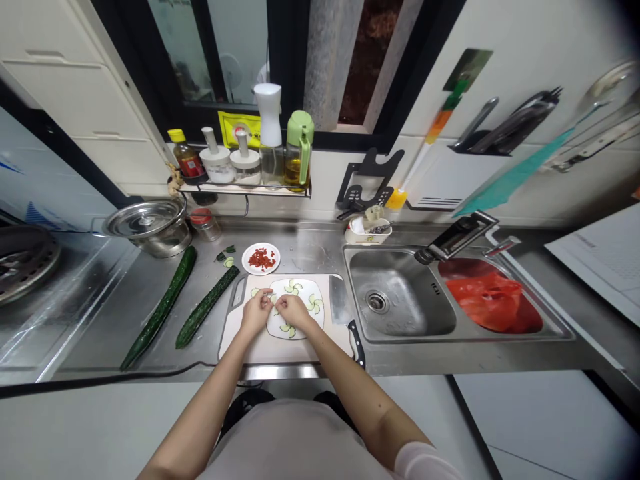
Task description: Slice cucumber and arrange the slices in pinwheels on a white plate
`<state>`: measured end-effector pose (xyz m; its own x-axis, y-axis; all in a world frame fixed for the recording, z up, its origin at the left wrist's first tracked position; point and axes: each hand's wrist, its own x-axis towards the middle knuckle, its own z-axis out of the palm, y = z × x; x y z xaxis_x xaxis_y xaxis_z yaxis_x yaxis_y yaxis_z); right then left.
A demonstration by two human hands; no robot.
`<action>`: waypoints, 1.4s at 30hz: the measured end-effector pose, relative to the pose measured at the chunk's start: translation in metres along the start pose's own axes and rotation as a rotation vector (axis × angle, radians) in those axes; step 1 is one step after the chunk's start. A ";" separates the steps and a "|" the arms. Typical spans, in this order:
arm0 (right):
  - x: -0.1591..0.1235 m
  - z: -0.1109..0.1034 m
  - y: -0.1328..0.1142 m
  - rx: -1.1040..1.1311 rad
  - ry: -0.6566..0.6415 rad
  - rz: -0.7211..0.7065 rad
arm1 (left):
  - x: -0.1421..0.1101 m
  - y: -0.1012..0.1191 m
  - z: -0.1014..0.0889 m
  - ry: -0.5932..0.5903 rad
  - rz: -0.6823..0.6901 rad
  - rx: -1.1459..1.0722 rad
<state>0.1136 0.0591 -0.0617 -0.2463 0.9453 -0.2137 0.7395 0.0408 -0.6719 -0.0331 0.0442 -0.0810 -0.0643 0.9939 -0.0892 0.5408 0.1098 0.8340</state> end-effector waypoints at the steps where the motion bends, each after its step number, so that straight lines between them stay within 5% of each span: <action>1: 0.000 0.000 -0.001 -0.042 -0.002 0.002 | 0.001 0.001 -0.001 -0.008 0.011 0.065; 15: -0.006 0.009 -0.005 -0.386 0.006 -0.059 | -0.001 0.009 0.006 0.008 0.095 0.518; 25: -0.018 0.012 -0.001 -0.404 0.014 -0.099 | -0.003 0.008 -0.002 -0.007 0.182 0.577; 42: -0.021 0.012 0.000 -0.473 -0.023 -0.075 | -0.001 0.006 0.001 -0.003 0.090 0.506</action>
<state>0.1116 0.0357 -0.0658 -0.3194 0.9271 -0.1962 0.9218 0.2559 -0.2911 -0.0294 0.0441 -0.0767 0.0032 0.9995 -0.0313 0.8824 0.0119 0.4704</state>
